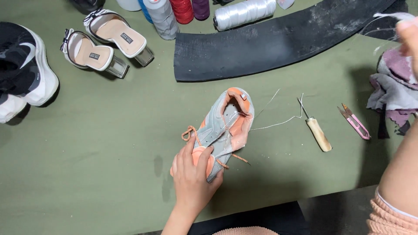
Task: Hand-stitching the front upper portion of a sneaker using a stitching tool and thread.
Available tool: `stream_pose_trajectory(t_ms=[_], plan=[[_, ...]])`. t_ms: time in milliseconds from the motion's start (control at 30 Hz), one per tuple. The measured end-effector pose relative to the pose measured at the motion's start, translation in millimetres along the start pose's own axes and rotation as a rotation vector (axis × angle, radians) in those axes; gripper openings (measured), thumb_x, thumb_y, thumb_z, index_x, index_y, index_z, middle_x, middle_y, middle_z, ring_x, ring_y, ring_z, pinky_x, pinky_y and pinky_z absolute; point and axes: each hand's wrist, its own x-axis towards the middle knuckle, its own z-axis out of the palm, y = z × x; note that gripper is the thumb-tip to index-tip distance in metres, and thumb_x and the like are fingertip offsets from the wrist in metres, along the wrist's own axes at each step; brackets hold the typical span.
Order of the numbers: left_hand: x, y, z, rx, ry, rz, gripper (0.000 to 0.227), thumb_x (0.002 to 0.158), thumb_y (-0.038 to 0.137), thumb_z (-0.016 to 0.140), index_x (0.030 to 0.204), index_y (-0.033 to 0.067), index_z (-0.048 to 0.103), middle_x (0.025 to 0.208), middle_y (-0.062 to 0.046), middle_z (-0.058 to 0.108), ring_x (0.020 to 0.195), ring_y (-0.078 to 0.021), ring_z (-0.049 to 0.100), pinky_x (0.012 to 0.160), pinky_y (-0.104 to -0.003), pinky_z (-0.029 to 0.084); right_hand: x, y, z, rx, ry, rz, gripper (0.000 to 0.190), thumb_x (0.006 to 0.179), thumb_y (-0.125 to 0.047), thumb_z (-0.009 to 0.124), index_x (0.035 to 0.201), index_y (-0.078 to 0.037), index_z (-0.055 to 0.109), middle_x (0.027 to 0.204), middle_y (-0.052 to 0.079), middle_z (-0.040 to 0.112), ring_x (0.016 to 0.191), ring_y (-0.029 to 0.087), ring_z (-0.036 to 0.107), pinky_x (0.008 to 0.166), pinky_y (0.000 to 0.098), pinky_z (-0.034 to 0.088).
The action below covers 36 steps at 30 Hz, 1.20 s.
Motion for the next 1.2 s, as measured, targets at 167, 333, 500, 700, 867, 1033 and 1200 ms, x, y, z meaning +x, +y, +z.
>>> stream_pose_trajectory(t_ms=[167, 333, 500, 700, 867, 1033, 1200], plan=[[-1.9, 0.0, -0.8, -0.007, -0.004, 0.025, 0.062, 0.073, 0.039, 0.089, 0.123, 0.0164, 0.060, 0.153, -0.023, 0.046, 0.123, -0.0372, 0.059, 0.092, -0.052, 0.051, -49.7, -352.6, 16.1, -0.245, -0.029, -0.145, 0.060, 0.084, 0.002, 0.083, 0.140, -0.002, 0.061, 0.130, 0.027, 0.044, 0.085, 0.037, 0.060, 0.094, 0.0517, 0.045], [-1.7, 1.6, -0.2, -0.005, 0.005, 0.016, 0.058, 0.074, 0.038, 0.086, 0.122, 0.0167, 0.062, 0.152, -0.022, 0.047, 0.121, -0.0382, 0.059, 0.090, -0.051, 0.050, -74.5, -402.8, 91.3, -0.044, -0.603, -0.148, 0.039, 0.086, -0.020, 0.080, 0.122, -0.020, 0.066, 0.120, 0.004, 0.052, 0.085, 0.020, 0.060, 0.089, 0.0332, 0.048], [-2.8, -0.7, -0.9, -0.011, 0.001, 0.026, 0.060, 0.076, 0.039, 0.088, 0.124, 0.0154, 0.061, 0.152, -0.025, 0.047, 0.124, -0.0387, 0.059, 0.093, -0.053, 0.050, -72.0, -398.9, 95.6, -0.046, -0.719, -0.212, 0.015, 0.098, -0.030, 0.064, 0.098, -0.016, 0.071, 0.101, 0.000, 0.067, 0.093, 0.020, 0.064, 0.089, 0.0313, 0.045], [7.3, 3.9, -12.6, -0.125, -0.093, -0.037, 0.070, 0.077, 0.064, 0.082, 0.126, 0.0181, 0.061, 0.156, -0.023, 0.042, 0.128, -0.0399, 0.054, 0.096, -0.054, 0.044, -84.6, -405.1, 28.2, 0.331, -0.846, 0.080, 0.032, 0.102, -0.021, 0.060, 0.092, -0.001, 0.083, 0.067, 0.008, 0.065, 0.059, 0.015, 0.053, 0.055, 0.0266, 0.038], [28.3, 7.8, -7.9, -0.193, -0.118, -0.100, 0.022, 0.102, 0.023, 0.055, 0.108, 0.0135, 0.074, 0.159, -0.026, 0.036, 0.117, -0.0414, 0.055, 0.088, -0.051, 0.045, -106.2, -430.7, 34.1, 0.488, -0.642, -0.225, 0.026, 0.100, -0.016, 0.059, 0.087, -0.004, 0.078, 0.081, 0.005, 0.068, 0.069, 0.014, 0.061, 0.067, 0.0268, 0.049], [35.3, 4.7, 2.5, -0.141, -0.106, -0.083, 0.025, 0.092, 0.022, 0.074, 0.115, 0.0113, 0.069, 0.163, -0.030, 0.023, 0.114, -0.0462, 0.051, 0.086, -0.054, 0.047, -123.5, -499.5, 53.7, 0.629, -0.618, -0.558, 0.039, 0.106, -0.028, 0.044, 0.079, -0.008, 0.063, 0.121, 0.014, 0.072, 0.125, 0.026, 0.065, 0.108, 0.0412, 0.048], [28.6, 6.6, 9.5, -0.186, -0.035, -0.151, 0.047, 0.081, 0.022, 0.085, 0.120, 0.0012, 0.069, 0.165, -0.033, 0.018, 0.122, -0.0462, 0.049, 0.101, -0.055, 0.044, -127.7, -497.2, 86.3, 0.364, -0.761, -0.293, 0.030, 0.105, -0.022, 0.052, 0.083, -0.010, 0.068, 0.079, 0.010, 0.076, 0.080, 0.028, 0.073, 0.084, 0.0468, 0.057]])
